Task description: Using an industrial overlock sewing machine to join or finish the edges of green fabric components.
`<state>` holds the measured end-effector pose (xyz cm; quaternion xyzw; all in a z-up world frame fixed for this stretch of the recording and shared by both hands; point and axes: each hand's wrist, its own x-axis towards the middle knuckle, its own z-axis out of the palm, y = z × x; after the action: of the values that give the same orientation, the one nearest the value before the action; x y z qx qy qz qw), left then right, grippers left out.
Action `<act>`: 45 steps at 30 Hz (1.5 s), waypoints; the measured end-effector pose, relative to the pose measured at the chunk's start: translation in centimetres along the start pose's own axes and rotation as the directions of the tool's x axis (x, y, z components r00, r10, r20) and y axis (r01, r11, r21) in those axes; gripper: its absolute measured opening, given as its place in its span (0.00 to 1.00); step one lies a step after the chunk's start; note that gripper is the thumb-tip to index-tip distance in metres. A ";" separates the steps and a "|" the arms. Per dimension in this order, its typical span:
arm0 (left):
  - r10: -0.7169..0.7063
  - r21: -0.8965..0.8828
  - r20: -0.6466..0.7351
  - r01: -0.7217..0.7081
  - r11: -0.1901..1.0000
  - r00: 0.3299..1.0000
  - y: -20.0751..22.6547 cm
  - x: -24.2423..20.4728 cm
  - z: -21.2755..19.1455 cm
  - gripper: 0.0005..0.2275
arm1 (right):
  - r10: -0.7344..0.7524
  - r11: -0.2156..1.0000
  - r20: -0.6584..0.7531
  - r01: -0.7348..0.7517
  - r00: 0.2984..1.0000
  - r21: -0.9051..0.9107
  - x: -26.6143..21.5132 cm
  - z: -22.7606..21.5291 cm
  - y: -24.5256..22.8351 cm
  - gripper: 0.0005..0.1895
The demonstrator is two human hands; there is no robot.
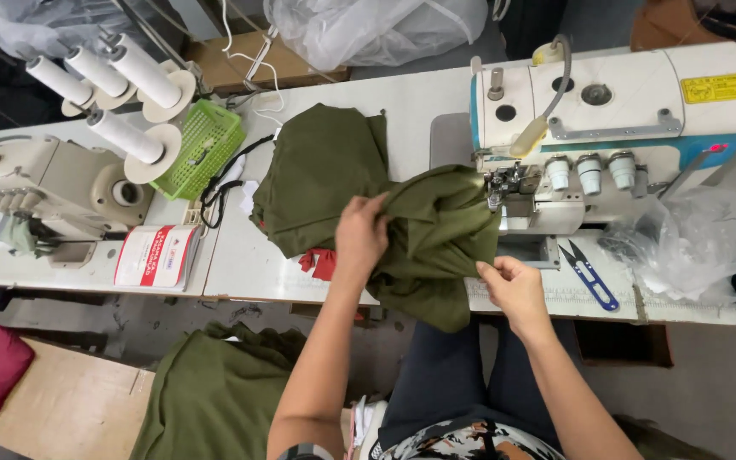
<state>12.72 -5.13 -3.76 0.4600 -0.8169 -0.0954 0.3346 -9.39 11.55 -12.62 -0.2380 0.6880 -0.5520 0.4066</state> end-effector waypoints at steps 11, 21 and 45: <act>0.031 -0.155 -0.358 -0.092 0.984 0.933 4.7 -2.5 -2.5 0.05 | -0.894 0.248 0.148 0.742 0.423 -0.622 -5.1 7.2 -11.7 0.23; -0.361 -0.719 0.107 0.322 0.615 0.927 6.4 -5.9 -2.1 0.10 | -0.524 0.846 -0.060 0.528 0.849 0.075 -3.5 -1.5 -8.4 0.08; -0.105 -0.877 0.479 0.478 -0.038 0.871 5.6 -6.5 5.0 0.13 | -0.680 0.732 -0.020 0.681 0.733 0.038 -6.3 -3.6 -10.3 0.10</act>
<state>7.96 2.59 -7.93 0.2449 -0.4369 -0.7608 0.4127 -10.10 15.66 -0.73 -0.4629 0.5424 -0.6776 0.1799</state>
